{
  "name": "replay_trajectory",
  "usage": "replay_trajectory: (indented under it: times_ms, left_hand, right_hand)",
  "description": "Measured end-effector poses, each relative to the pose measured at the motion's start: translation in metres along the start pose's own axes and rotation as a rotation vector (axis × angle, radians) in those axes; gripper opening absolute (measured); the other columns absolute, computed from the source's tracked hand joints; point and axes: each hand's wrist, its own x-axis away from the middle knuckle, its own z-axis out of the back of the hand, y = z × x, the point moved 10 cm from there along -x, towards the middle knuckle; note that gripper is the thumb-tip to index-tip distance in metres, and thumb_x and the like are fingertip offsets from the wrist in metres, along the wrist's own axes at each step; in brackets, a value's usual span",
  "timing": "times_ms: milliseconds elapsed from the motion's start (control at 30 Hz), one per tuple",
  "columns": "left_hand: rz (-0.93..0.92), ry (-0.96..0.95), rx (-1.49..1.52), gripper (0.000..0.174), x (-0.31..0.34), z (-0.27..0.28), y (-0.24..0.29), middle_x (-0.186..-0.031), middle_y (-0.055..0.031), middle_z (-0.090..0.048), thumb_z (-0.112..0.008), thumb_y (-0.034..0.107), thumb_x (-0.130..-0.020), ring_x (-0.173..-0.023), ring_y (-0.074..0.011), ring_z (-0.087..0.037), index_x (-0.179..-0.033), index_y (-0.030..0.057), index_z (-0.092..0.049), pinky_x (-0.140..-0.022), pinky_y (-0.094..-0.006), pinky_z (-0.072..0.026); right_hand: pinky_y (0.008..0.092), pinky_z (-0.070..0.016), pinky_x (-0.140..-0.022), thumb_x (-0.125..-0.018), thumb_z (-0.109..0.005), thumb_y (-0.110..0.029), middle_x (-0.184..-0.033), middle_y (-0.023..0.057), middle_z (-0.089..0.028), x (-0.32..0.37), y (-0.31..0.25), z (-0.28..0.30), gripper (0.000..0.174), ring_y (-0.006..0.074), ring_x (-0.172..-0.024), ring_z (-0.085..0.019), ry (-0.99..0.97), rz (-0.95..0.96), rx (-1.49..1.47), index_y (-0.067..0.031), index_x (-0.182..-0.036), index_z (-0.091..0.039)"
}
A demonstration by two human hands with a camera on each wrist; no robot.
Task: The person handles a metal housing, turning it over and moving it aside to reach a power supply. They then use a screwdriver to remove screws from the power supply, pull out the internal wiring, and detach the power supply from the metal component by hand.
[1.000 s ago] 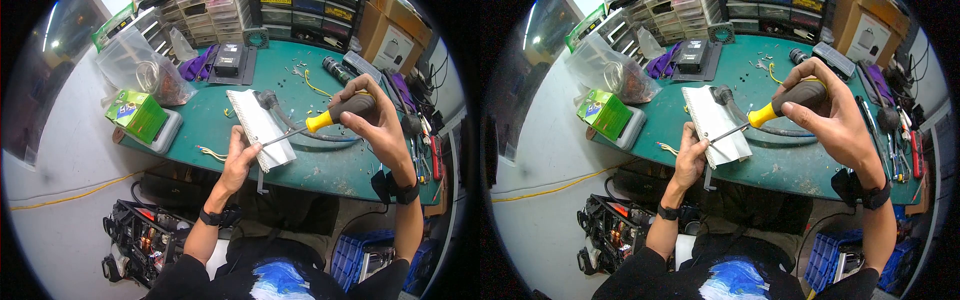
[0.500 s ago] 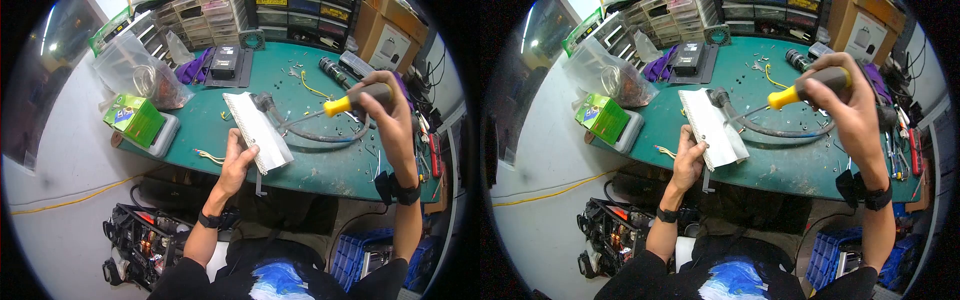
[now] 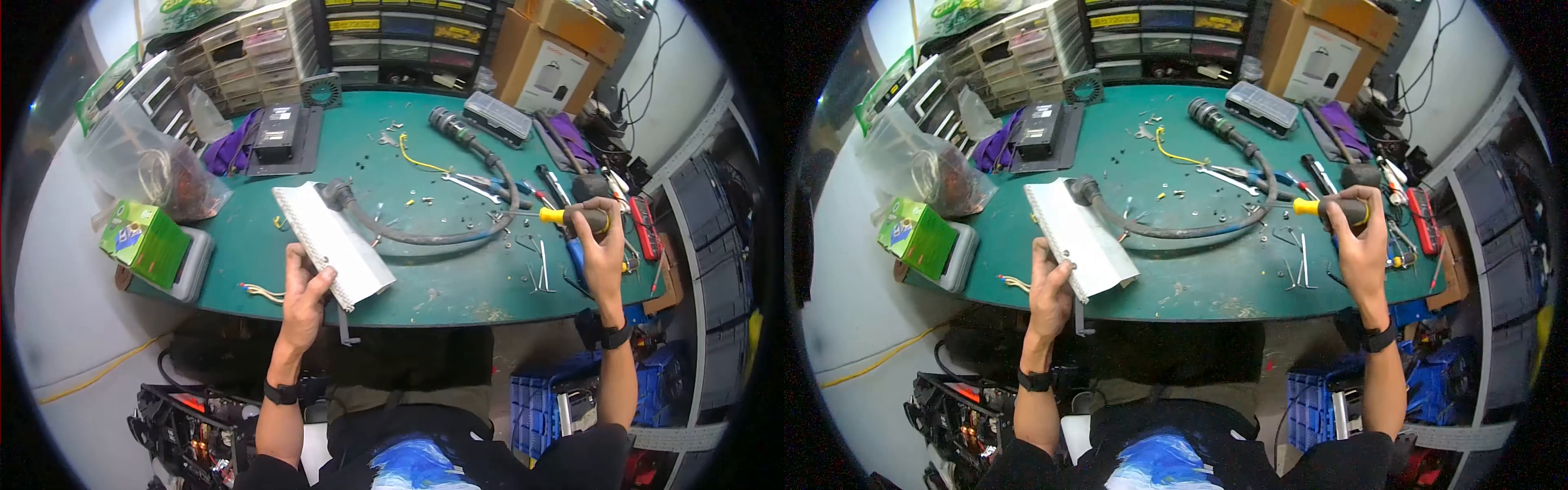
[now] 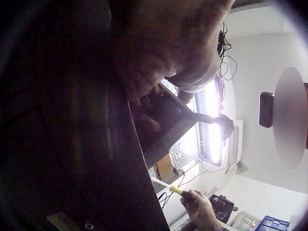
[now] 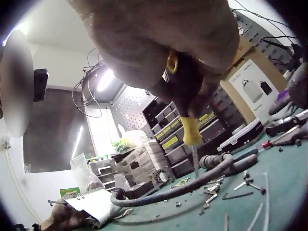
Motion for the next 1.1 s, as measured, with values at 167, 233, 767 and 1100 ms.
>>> replay_trajectory:
  times_ms: [167, 233, 767, 1100]
  left_hand:
    - [-0.016, 0.010, -0.012, 0.032, -0.001, 0.001, 0.000, -0.120, -0.0061, -0.050, -0.058, 0.011, -0.099, -0.112, -0.0142, -0.052, -0.126, 0.0063, -0.041, -0.102, -0.0321, -0.0433]
    - [-0.009, 0.006, -0.010, 0.033, 0.000, 0.002, -0.001, -0.121, -0.0063, -0.050, -0.059, 0.012, -0.099, -0.113, -0.0141, -0.052, -0.126, 0.0061, -0.041, -0.102, -0.0320, -0.0435]
    - [-0.019, -0.050, 0.034, 0.027, 0.000, -0.001, -0.004, -0.126, -0.0075, -0.051, -0.055, 0.010, -0.105, -0.120, -0.0157, -0.051, -0.128, 0.0070, -0.040, -0.105, -0.0337, -0.0431]
    - [-0.011, -0.065, 0.031, 0.025, 0.000, -0.005, -0.001, -0.129, -0.0083, -0.051, -0.054, 0.009, -0.106, -0.122, -0.0156, -0.049, -0.127, 0.0078, -0.041, -0.108, -0.0333, -0.0385]
  right_hand:
    - [0.0270, -0.0535, -0.085, -0.102, -0.065, -0.009, -0.107, 0.0108, -0.070, 0.018, -0.001, 0.037, 0.019, 0.0121, -0.092, -0.065, 0.154, -0.002, -0.054, -0.0012, -0.115, -0.054]
    - [0.0275, -0.0540, -0.084, -0.103, -0.064, -0.009, -0.108, 0.0111, -0.070, 0.022, 0.000, 0.042, 0.017, 0.0121, -0.091, -0.065, 0.153, -0.024, -0.003, -0.0012, -0.114, -0.054]
    - [0.0263, -0.0546, -0.082, -0.100, -0.070, -0.015, -0.107, 0.0103, -0.071, 0.010, -0.106, -0.107, 0.029, 0.0114, -0.094, -0.066, -0.368, 0.001, -0.493, -0.0022, -0.119, -0.052]
    - [0.0245, -0.0550, -0.077, -0.100, -0.071, -0.015, -0.100, 0.0079, -0.071, -0.001, -0.128, -0.145, 0.029, 0.0085, -0.088, -0.065, -0.469, 0.014, -0.504, -0.0013, -0.117, -0.053]
